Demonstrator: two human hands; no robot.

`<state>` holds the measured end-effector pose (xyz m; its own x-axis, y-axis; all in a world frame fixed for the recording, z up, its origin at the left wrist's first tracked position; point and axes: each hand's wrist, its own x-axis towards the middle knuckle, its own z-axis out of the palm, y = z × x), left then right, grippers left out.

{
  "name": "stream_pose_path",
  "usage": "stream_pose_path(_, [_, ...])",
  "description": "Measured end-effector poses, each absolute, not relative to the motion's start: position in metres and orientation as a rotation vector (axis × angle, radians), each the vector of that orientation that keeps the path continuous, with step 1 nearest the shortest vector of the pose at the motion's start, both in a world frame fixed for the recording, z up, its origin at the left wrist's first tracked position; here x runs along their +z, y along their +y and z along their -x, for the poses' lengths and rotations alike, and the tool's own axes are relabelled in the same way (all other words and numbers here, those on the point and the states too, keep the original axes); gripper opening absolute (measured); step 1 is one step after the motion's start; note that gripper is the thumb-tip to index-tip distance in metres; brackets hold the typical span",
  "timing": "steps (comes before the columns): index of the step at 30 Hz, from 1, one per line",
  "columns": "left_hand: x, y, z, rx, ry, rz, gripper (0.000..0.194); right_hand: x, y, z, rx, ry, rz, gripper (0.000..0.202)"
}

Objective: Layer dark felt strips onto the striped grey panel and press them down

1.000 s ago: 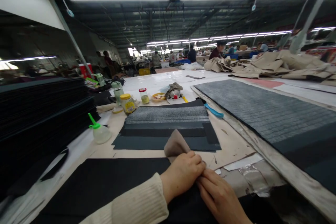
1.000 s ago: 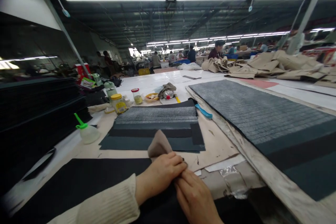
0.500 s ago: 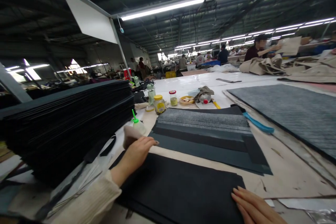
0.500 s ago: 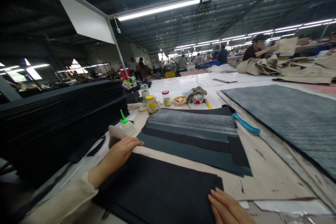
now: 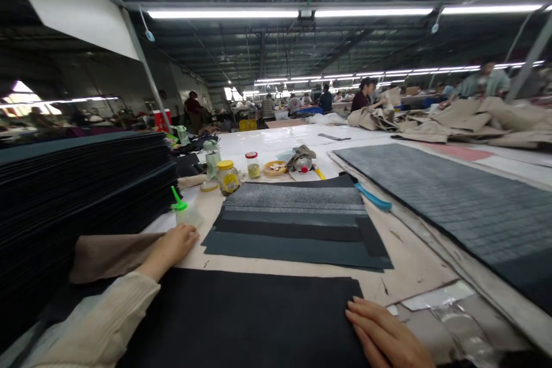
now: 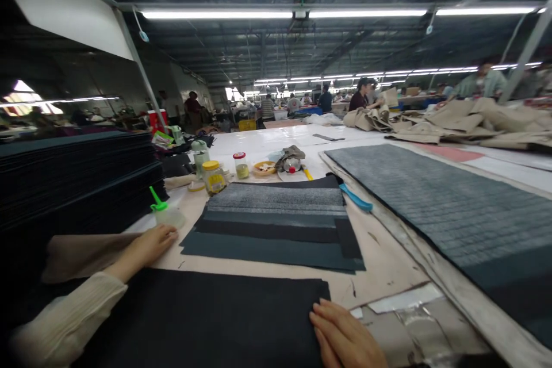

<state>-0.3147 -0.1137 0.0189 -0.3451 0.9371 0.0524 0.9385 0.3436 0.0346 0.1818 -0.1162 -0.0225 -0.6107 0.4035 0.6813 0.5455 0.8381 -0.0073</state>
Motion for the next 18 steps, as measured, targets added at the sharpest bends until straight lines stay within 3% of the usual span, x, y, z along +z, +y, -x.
stream_pose_path(5, [0.016,-0.085,0.337,-0.109,-2.545,1.792,0.034,-0.017,-0.123,-0.18,-0.096,-2.319,0.788,0.022])
stream_pose_path(8, [0.025,-0.069,0.307,-0.116,-2.456,1.892,0.03,-0.006,-0.119,-0.189,0.019,-2.402,0.844,0.023])
stream_pose_path(13, [0.038,-0.052,0.171,-0.307,-1.981,2.48,0.028,0.011,-0.075,-0.212,-0.088,-2.412,1.011,0.025])
stream_pose_path(18, [0.042,-0.044,0.025,-0.362,-1.509,2.838,0.024,0.018,-0.03,-0.211,-0.268,-2.658,1.019,0.013])
